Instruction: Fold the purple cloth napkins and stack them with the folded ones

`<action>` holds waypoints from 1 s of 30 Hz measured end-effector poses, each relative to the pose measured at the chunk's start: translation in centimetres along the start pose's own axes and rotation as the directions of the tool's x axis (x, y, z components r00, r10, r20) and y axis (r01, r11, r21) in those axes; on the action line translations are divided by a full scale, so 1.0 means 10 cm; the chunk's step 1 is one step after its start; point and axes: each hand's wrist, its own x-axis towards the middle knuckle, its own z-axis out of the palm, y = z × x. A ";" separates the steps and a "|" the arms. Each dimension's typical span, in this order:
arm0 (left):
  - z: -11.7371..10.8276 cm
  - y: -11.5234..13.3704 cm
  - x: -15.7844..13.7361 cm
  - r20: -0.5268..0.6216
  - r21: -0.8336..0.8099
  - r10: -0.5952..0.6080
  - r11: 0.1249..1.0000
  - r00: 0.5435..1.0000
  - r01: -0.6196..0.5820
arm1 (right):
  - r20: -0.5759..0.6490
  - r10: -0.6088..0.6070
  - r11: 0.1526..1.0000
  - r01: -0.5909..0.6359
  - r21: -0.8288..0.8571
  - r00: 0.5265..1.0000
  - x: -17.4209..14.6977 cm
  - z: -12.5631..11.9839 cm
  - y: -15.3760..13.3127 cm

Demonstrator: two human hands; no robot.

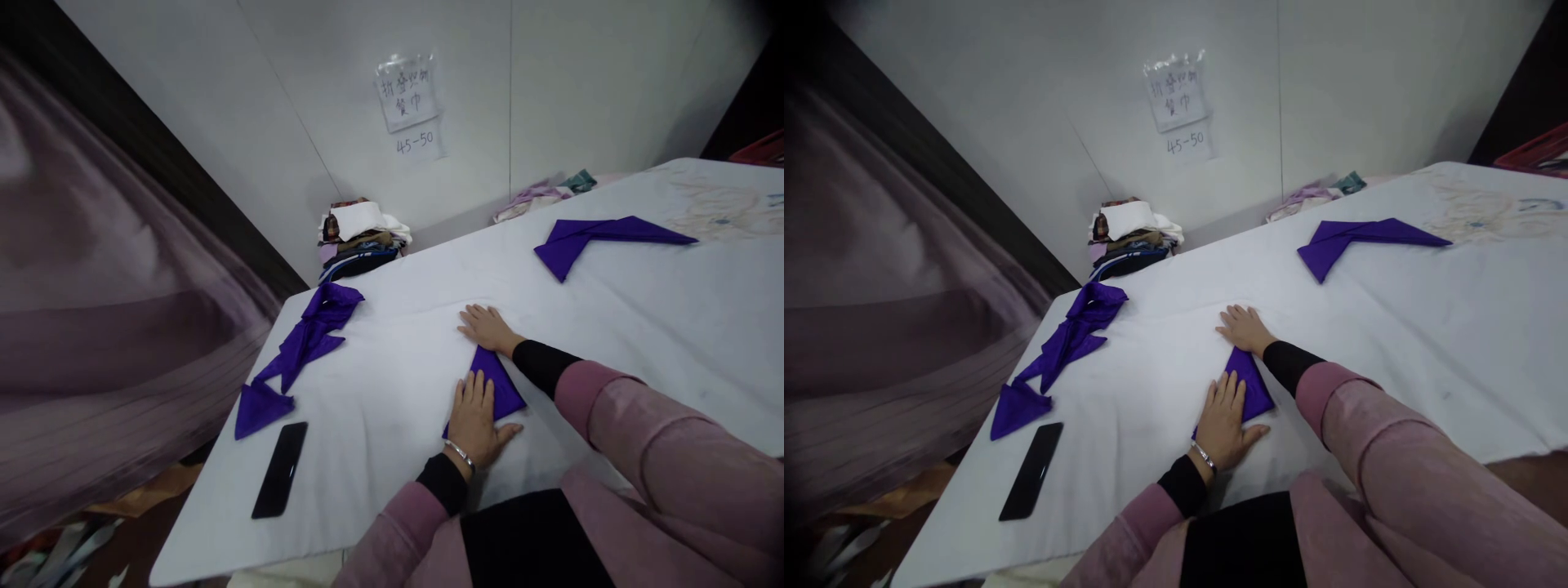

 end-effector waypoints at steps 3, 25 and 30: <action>0.03 -0.01 0.00 -0.025 0.005 0.004 1.000 1.000 -0.003 | 0.026 0.078 0.995 -0.079 0.054 0.997 -0.03 -0.12 -0.12; -0.01 -0.01 0.02 -0.017 -0.102 0.017 0.995 1.000 -0.018 | -0.023 -0.198 0.945 0.198 0.259 0.980 -1.12 0.00 -0.68; -0.02 0.00 0.02 0.008 -0.012 0.009 1.000 1.000 -0.009 | -0.239 0.102 0.956 -0.028 0.294 0.966 -1.05 -0.09 -0.28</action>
